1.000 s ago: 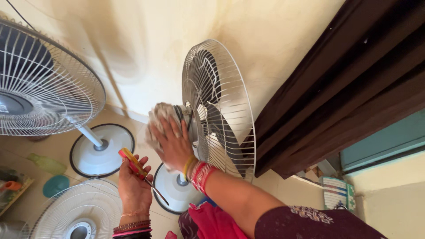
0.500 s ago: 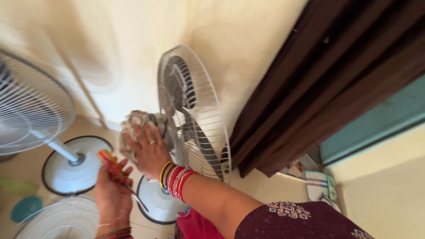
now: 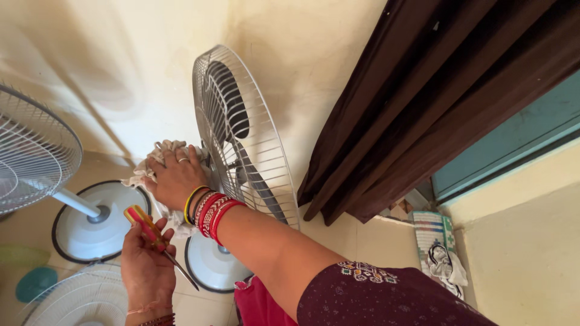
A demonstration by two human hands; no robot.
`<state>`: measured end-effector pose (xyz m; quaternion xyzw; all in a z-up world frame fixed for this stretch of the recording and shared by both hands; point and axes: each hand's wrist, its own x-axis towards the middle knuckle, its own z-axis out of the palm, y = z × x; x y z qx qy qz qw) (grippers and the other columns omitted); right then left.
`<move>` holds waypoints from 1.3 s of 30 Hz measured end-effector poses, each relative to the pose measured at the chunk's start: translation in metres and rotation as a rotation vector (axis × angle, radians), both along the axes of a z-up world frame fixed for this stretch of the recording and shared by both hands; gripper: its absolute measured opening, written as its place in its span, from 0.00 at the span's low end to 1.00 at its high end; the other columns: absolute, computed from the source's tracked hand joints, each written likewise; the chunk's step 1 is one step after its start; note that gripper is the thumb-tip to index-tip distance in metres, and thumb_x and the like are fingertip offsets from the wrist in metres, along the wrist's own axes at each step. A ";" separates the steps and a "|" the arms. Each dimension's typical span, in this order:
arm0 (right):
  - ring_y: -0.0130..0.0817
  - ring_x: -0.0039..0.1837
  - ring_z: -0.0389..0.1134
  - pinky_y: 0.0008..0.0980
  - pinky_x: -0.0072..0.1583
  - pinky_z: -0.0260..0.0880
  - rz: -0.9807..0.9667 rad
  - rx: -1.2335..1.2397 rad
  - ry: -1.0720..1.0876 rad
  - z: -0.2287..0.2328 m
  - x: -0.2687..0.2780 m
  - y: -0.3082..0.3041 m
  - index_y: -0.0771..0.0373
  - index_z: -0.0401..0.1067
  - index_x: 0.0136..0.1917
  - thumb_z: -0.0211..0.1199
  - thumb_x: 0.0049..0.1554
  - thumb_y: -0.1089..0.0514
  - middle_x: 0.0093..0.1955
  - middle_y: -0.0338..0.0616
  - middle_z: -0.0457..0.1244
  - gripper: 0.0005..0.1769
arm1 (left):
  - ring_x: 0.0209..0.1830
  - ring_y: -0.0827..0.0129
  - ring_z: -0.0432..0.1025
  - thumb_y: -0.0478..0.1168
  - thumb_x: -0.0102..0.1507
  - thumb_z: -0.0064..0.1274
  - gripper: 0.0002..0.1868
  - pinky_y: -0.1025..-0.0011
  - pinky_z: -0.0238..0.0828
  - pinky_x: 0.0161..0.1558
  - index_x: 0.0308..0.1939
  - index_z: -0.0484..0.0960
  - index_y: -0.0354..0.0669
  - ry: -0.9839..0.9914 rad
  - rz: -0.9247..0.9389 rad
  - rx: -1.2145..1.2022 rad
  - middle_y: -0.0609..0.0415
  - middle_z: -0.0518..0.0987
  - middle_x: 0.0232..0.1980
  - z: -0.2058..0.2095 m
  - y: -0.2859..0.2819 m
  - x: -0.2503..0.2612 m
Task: The person uses a screwdriver to loosen a screw on the back of a standing electric fan and then wipes the fan's motor housing and stand with a cloth. The person continues to wipe the fan's cage and other surfaces.
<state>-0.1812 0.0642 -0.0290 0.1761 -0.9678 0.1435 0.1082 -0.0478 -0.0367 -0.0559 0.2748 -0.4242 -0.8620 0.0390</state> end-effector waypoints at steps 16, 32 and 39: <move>0.55 0.83 0.45 0.57 0.81 0.32 0.066 -0.049 0.140 -0.011 0.053 0.008 0.52 0.55 0.79 0.60 0.56 0.35 0.81 0.56 0.47 0.43 | 0.41 0.69 0.74 0.51 0.72 0.45 0.17 0.73 0.66 0.37 0.59 0.75 0.48 0.052 0.031 -0.067 0.56 0.82 0.50 -0.001 -0.011 -0.004; 0.47 0.59 0.68 0.39 0.59 0.67 0.177 -1.137 -0.293 0.008 0.026 -0.005 0.63 0.68 0.60 0.53 0.62 0.38 0.58 0.56 0.67 0.27 | 0.61 0.67 0.73 0.49 0.71 0.39 0.20 0.65 0.68 0.62 0.62 0.75 0.45 0.339 -0.115 0.069 0.56 0.79 0.59 0.064 0.011 -0.031; 0.44 0.68 0.63 0.41 0.70 0.60 0.516 -1.304 -0.585 0.035 0.041 0.009 0.57 0.70 0.70 0.43 0.66 0.25 0.66 0.52 0.64 0.40 | 0.61 0.69 0.72 0.44 0.71 0.43 0.17 0.68 0.69 0.65 0.61 0.76 0.42 0.468 -0.127 0.157 0.56 0.79 0.58 0.074 0.024 -0.058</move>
